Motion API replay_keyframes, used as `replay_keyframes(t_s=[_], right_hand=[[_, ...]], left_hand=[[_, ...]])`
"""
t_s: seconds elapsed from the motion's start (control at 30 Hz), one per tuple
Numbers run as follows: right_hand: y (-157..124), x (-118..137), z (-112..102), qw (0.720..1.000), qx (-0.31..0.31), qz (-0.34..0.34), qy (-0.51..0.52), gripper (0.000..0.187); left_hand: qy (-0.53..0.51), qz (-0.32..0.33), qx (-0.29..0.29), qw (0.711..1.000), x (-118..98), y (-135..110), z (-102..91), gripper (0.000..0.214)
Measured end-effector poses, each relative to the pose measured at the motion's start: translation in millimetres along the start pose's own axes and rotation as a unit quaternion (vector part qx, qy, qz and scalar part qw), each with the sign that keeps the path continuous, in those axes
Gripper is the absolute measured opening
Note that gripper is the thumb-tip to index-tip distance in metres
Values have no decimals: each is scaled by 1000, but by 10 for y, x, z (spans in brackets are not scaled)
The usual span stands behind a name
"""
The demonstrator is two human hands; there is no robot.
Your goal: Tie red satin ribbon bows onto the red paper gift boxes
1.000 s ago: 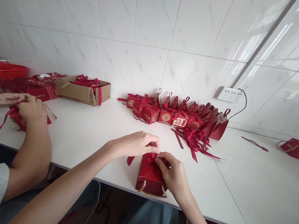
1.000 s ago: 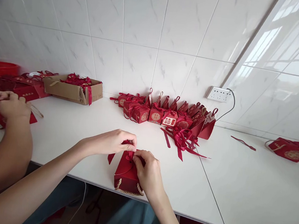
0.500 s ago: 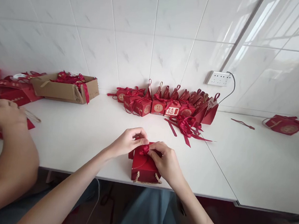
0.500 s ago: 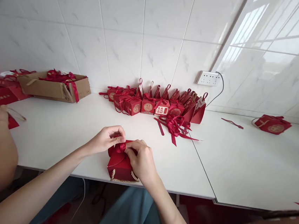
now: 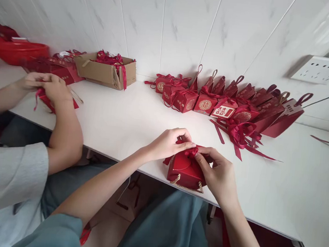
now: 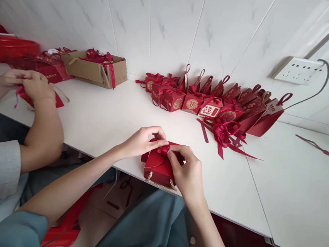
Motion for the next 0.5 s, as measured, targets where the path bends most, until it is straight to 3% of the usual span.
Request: replay_keyframes(t_s=[0.1,0.17,0.2,0.27,0.33,0.37,0.4,0.5], right_hand=[[-17,26,-5,1000,2,-14,-21,19],[-24,31,2,999,10,-21,-34,18],[-26,34,9,999,15,-25,-40,18],[-27,41,17,998,21,-34,-48,18],[-24,42,16,998,19,-42,-52,19],[-24,36,15,997,17,-45,-54,20],[-24,22,15,997,15,-46,-54,20],[-32,-59,24,997,13,-48,-54,22]], left_hand=[[-7,52,-47,998,-106,8,-143,17],[-23,120,-162,979,-267,49,-463,35],[-31,162,-240,957,-366,49,-679,46],[-45,247,-416,874,-548,-48,-1143,59],[-32,318,-564,761,-662,-240,-1472,58],[-9,346,-596,725,-706,-291,-1534,56],[24,372,-593,714,-755,-282,-1533,54],[104,406,-478,772,-816,-45,-1347,60]])
Point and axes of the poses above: each hand's wrist, its own y-axis towards the middle knuckle, its own z-axis out of the palm, x = y × z, the point moved 9 cm from there along y, towards the middle knuckle, and after that the axes turned 15 degrees about -x, right-handed, at the moved point
